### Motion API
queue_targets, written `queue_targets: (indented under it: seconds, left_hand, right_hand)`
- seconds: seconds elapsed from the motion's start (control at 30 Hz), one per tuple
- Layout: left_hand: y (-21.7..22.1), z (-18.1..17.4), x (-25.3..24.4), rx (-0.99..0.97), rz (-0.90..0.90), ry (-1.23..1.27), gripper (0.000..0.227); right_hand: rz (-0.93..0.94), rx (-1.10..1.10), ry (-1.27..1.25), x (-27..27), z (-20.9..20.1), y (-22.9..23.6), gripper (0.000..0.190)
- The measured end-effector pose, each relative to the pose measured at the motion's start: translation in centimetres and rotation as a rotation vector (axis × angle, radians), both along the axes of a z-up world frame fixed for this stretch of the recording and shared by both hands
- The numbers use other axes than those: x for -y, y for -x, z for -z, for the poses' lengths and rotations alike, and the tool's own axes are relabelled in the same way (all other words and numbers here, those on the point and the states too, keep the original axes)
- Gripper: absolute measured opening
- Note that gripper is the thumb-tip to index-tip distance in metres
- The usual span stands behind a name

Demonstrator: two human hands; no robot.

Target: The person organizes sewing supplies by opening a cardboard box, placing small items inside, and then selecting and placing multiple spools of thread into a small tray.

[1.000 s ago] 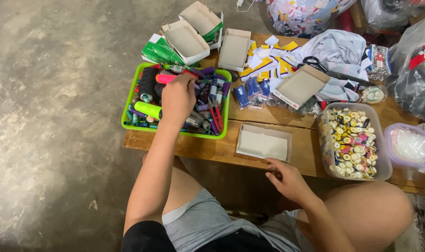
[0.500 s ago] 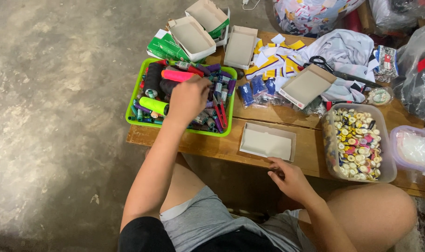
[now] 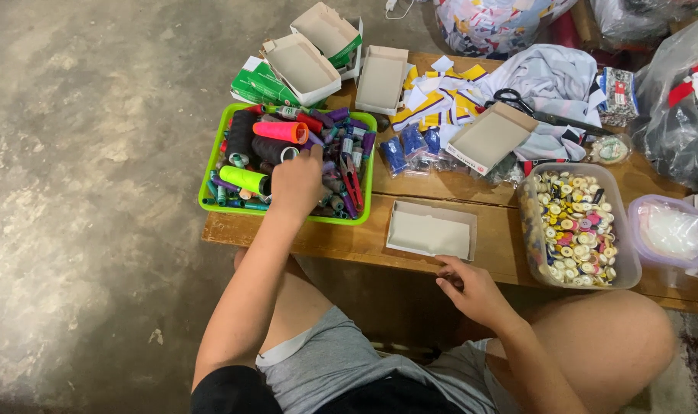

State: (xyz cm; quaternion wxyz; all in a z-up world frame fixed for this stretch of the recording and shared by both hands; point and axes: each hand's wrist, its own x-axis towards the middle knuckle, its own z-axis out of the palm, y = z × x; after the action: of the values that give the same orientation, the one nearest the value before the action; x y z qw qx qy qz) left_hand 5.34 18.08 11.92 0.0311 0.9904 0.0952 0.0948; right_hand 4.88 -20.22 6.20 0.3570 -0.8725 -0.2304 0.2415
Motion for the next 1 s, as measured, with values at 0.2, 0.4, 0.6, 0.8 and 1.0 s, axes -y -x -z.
queue_targets:
  seconds: [0.2, 0.4, 0.6, 0.8, 1.0]
  left_hand:
    - [5.1, -5.9, 4.4, 0.423, 0.113, 0.211, 0.027]
    - [4.5, -3.7, 4.3, 0.513, 0.15, 0.213, 0.019]
    - [4.7, -5.0, 3.5, 0.555, 0.258, 0.297, 0.015]
    - [5.3, -4.9, 0.7, 0.661, 0.251, 0.337, 0.017]
    - [4.7, -4.1, 2.5, 0.663, 0.186, 1.203, 0.074]
  right_hand:
    - [0.093, 0.028, -0.167, -0.5, -0.2, 0.1, 0.042]
    - [0.062, 0.095, -0.444, -6.1, -7.1, -0.8, 0.047]
    - [-0.119, 0.213, -0.501, -16.1, -8.3, -6.2, 0.057]
    - [-0.053, -0.165, -0.89, -21.8, -5.0, -8.2, 0.026]
    - [0.076, -0.361, -1.012, -23.1, -5.4, -7.5, 0.019]
